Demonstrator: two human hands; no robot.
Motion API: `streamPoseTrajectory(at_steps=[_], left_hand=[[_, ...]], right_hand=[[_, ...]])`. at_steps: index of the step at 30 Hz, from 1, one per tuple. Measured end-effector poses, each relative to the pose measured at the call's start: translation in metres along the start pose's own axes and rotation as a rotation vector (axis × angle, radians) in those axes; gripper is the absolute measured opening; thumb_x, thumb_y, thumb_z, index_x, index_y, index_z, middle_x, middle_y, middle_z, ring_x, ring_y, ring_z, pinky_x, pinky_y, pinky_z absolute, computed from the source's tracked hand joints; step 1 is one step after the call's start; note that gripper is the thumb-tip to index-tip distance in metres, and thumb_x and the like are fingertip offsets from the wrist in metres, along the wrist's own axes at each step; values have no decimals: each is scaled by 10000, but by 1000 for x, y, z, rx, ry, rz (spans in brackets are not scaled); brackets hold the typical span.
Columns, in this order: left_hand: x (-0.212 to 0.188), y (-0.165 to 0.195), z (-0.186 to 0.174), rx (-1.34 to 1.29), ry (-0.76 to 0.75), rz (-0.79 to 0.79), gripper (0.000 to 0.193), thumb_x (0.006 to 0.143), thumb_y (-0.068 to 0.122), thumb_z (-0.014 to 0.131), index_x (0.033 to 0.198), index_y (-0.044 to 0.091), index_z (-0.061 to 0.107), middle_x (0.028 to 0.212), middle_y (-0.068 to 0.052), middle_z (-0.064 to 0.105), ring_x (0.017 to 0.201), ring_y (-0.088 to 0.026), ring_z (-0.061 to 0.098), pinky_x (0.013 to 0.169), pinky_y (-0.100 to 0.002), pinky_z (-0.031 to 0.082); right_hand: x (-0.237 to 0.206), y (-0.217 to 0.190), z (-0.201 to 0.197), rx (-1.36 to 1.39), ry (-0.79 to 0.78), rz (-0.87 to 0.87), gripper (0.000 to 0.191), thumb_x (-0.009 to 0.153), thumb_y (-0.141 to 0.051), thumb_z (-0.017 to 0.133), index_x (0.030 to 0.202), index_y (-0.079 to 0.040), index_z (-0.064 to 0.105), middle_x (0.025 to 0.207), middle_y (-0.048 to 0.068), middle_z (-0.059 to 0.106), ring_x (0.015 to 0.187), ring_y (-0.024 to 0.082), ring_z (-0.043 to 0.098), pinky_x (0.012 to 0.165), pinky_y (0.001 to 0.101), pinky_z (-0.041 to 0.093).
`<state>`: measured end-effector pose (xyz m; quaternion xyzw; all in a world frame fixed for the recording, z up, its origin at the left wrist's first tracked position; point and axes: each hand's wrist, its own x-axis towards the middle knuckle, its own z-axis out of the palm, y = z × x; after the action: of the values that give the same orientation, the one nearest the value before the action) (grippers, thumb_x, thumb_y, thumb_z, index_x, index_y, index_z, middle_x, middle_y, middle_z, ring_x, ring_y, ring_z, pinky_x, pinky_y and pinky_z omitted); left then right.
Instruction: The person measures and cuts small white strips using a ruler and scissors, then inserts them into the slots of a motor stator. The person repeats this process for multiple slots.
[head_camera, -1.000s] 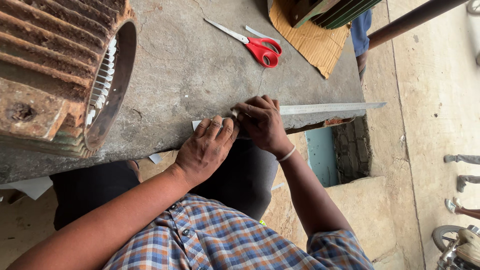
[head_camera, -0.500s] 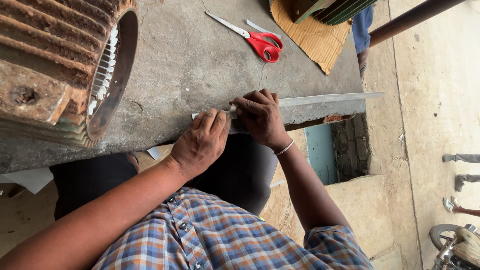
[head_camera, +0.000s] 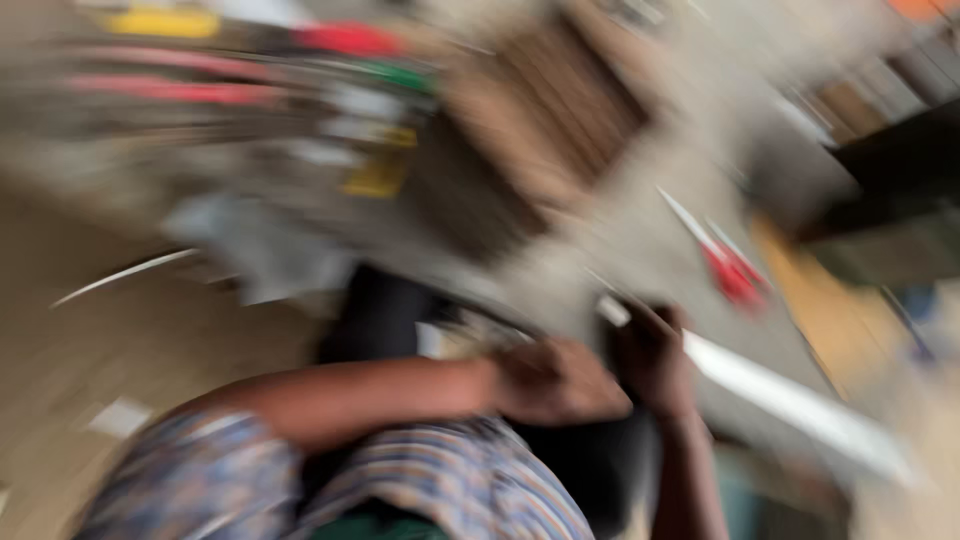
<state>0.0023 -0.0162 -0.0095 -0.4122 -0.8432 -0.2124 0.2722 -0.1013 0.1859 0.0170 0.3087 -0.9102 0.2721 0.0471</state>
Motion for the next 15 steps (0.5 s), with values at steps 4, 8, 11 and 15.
streamPoseTrajectory(at_steps=[4,8,11,15], left_hand=[[-27,-5,-33,-230,177,-332,298,1013,214,617,1309,202,642,1058,-23,702,992,-204,709,873,-327,579],[-53,1,-64,-478,538,-609,109,1029,192,637,1084,142,717,1000,-37,756,964,-193,746,886,-305,594],[-62,9,-76,-534,665,-662,124,1001,179,652,1064,96,721,1003,-54,754,967,-206,751,874,-302,595],[-65,3,-94,-452,569,-636,156,948,167,669,1077,90,712,996,-60,763,958,-215,755,865,-308,591]], right_hand=[[35,-56,31,48,112,-79,325,883,-72,703,1206,-84,736,971,145,578,867,275,589,766,387,496],[72,-120,89,127,88,-135,319,886,-66,703,1203,-77,734,978,145,584,874,270,593,774,382,497],[74,-126,109,168,66,-141,315,888,-62,702,1201,-72,733,984,145,588,880,266,595,780,377,498],[61,-119,110,211,18,-153,310,890,-57,702,1198,-65,731,991,145,594,887,261,599,787,372,500]])
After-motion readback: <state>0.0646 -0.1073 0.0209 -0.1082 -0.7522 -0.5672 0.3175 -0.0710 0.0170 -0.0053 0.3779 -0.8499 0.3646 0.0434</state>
